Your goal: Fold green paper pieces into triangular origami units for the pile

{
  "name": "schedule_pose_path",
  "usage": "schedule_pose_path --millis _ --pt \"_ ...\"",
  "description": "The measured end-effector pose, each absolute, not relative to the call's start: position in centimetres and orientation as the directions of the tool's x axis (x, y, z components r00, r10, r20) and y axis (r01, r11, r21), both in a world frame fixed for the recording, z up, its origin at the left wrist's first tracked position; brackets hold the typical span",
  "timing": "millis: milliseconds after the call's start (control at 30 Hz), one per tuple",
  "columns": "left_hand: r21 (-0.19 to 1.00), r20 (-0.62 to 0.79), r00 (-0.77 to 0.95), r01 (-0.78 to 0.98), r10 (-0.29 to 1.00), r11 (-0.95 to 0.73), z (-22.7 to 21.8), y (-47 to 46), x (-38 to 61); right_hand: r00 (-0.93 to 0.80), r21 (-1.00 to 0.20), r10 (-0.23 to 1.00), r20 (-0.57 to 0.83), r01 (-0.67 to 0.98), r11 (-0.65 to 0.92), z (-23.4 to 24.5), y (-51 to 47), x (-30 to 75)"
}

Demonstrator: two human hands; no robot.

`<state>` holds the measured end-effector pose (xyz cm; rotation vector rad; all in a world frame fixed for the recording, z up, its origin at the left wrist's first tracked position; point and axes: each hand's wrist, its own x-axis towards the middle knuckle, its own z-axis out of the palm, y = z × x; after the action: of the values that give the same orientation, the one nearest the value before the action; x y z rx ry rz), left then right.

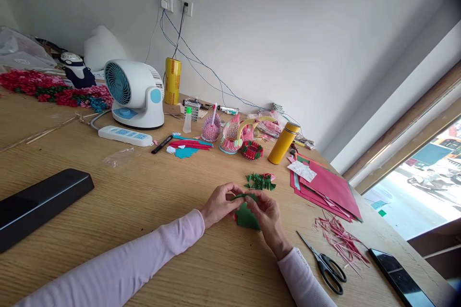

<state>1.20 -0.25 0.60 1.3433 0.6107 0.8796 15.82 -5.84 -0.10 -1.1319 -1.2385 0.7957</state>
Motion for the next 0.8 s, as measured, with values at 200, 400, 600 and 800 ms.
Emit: schedule_pose_path --millis 200,400,600,800 --pt "0.978 -0.085 0.539 -0.115 0.838 0.174 1.08 -0.26 1.03 0.281 -0.854 0.817 0.503 0.306 0.420 -0.68 -5.38 16.32" --pt "0.935 -0.042 0.685 -0.230 0.727 0.271 1.22 -0.29 0.87 0.076 -0.625 0.748 0.660 0.608 0.489 -0.23 -5.95 16.39" --pt "0.954 -0.058 0.617 -0.196 0.785 0.225 0.61 0.10 0.92 -0.023 -0.538 0.746 0.666 0.678 0.501 0.25 -6.31 16.33" --pt "0.973 -0.014 0.606 -0.174 0.795 0.150 0.47 0.12 1.03 0.097 -0.647 0.769 0.632 0.613 0.454 0.15 -6.15 16.19"
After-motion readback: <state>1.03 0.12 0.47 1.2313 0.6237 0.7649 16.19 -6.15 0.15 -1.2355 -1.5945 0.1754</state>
